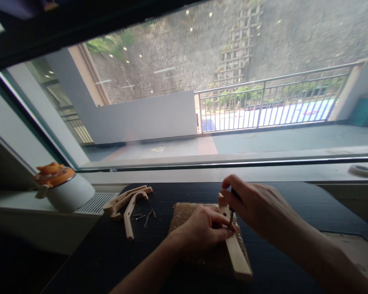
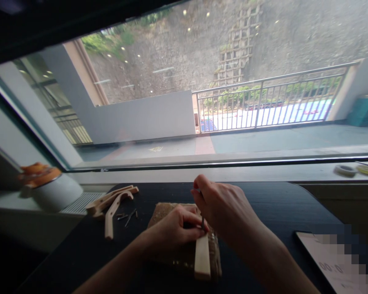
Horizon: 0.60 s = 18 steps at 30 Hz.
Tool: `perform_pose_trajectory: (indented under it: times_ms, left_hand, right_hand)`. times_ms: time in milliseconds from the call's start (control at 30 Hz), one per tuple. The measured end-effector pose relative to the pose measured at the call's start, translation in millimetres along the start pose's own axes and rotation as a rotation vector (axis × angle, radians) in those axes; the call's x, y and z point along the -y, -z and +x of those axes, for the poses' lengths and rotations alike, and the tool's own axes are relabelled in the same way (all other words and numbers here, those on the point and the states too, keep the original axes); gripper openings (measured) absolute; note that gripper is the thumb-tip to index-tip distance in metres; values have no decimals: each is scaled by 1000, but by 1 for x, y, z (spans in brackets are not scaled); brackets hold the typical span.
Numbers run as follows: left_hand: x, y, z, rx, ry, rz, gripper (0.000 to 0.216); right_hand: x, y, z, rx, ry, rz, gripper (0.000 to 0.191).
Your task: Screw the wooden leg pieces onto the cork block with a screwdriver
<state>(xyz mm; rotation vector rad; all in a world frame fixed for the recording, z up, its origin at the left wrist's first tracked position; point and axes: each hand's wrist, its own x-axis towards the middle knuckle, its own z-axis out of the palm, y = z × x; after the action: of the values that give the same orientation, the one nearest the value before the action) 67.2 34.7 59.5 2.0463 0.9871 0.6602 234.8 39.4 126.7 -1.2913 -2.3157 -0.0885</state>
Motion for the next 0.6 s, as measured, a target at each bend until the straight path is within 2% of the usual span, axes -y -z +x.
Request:
perform_pose_trajectory:
  times_ms: [67, 200, 300, 400, 500, 600]
  left_hand:
    - [0, 0, 0, 1, 16, 2, 19]
    - [-4, 2, 0, 19, 34, -34, 18]
    - [-7, 4, -1, 9, 23, -60, 16]
    - [-8, 4, -1, 12, 23, -73, 15]
    - [-7, 4, -1, 14, 30, -50, 15]
    - [-5, 2, -1, 2, 10, -29, 16]
  right_hand:
    - [-1, 1, -2, 2, -4, 18, 13]
    - [2, 5, -8, 9, 99, 106, 32]
    - [5, 6, -12, 35, 121, 187, 38]
    - [7, 4, -13, 44, 121, 218, 33]
    - [7, 3, -10, 40, 139, 187, 19]
    - [4, 1, -6, 24, 70, 135, 7]
